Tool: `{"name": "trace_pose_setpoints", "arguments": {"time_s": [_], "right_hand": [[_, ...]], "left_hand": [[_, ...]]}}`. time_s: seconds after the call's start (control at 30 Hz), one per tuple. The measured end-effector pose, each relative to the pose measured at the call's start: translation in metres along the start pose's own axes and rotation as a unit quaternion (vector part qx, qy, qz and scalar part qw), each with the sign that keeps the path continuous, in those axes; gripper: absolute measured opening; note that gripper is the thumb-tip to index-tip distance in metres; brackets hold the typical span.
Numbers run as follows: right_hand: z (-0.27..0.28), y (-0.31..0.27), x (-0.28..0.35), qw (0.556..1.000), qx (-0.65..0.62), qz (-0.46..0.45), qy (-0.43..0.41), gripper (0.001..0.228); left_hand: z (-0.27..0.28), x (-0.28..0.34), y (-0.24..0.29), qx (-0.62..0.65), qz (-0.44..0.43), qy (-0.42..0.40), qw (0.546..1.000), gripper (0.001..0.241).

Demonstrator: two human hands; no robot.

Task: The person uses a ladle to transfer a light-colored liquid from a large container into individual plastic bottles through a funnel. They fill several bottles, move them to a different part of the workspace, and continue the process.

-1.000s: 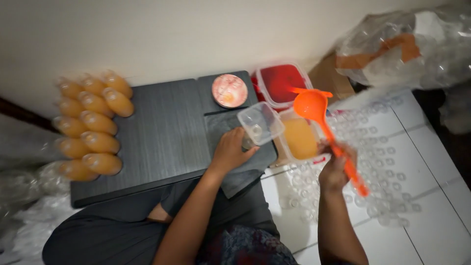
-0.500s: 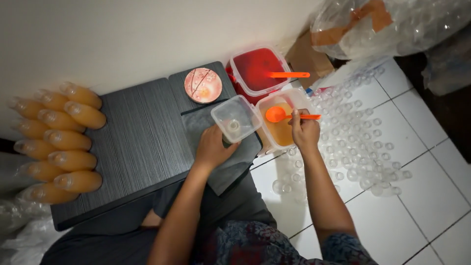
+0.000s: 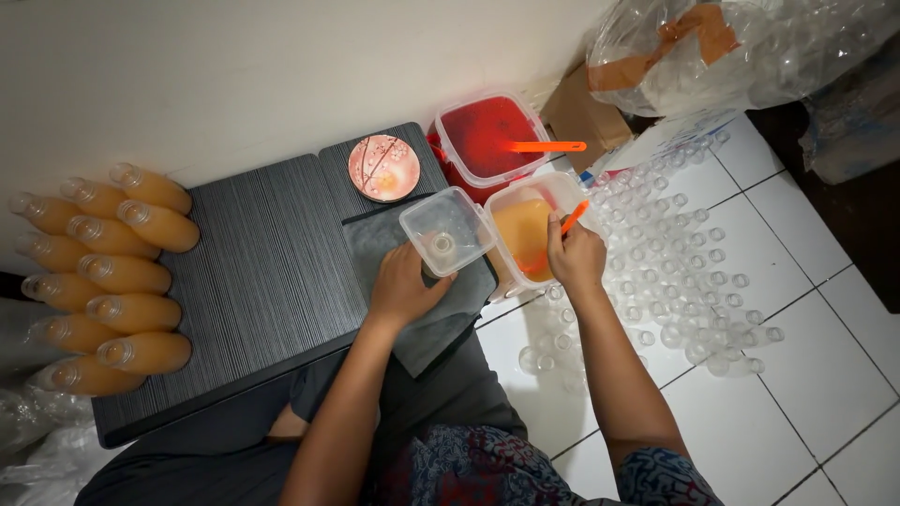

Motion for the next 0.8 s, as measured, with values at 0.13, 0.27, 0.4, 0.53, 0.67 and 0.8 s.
{"name": "trace_pose_setpoints", "arguments": {"time_s": [0.13, 0.27, 0.4, 0.53, 0.67, 0.8], "right_hand": [[0.000, 0.000, 0.002, 1.000, 0.007, 0.004, 0.019, 0.048], [0.001, 0.003, 0.003, 0.997, -0.054, 0.012, 0.058, 0.044], [0.000, 0.014, 0.005, 0.981, -0.147, 0.030, 0.121, 0.034], [-0.005, 0.029, 0.009, 0.969, -0.184, 0.022, 0.165, 0.033], [-0.003, 0.032, 0.014, 0.938, -0.281, 0.017, 0.204, 0.029], [-0.003, 0.039, 0.017, 0.913, -0.334, 0.015, 0.235, 0.024]], "left_hand": [[-0.005, 0.002, -0.006, -0.001, -0.003, 0.012, 1.000, 0.055], [-0.003, 0.002, -0.004, 0.000, -0.002, 0.014, 1.000, 0.054], [0.000, 0.001, 0.000, 0.003, -0.004, 0.007, 1.000, 0.054], [0.002, 0.001, 0.004, 0.000, -0.010, 0.002, 1.000, 0.055], [0.001, 0.001, 0.003, -0.004, -0.006, -0.003, 1.000, 0.055], [0.004, 0.001, 0.007, 0.004, -0.009, 0.001, 1.000, 0.055]]}}
Point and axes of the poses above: each hand's wrist, its own x-axis away from the middle knuckle, its own z-axis out of the back of the hand, y = z × x, the point moved 5 cm from there along -x, towards the middle knuckle, and after that the axes turned 11 degrees about y, right-handed, at the moved point
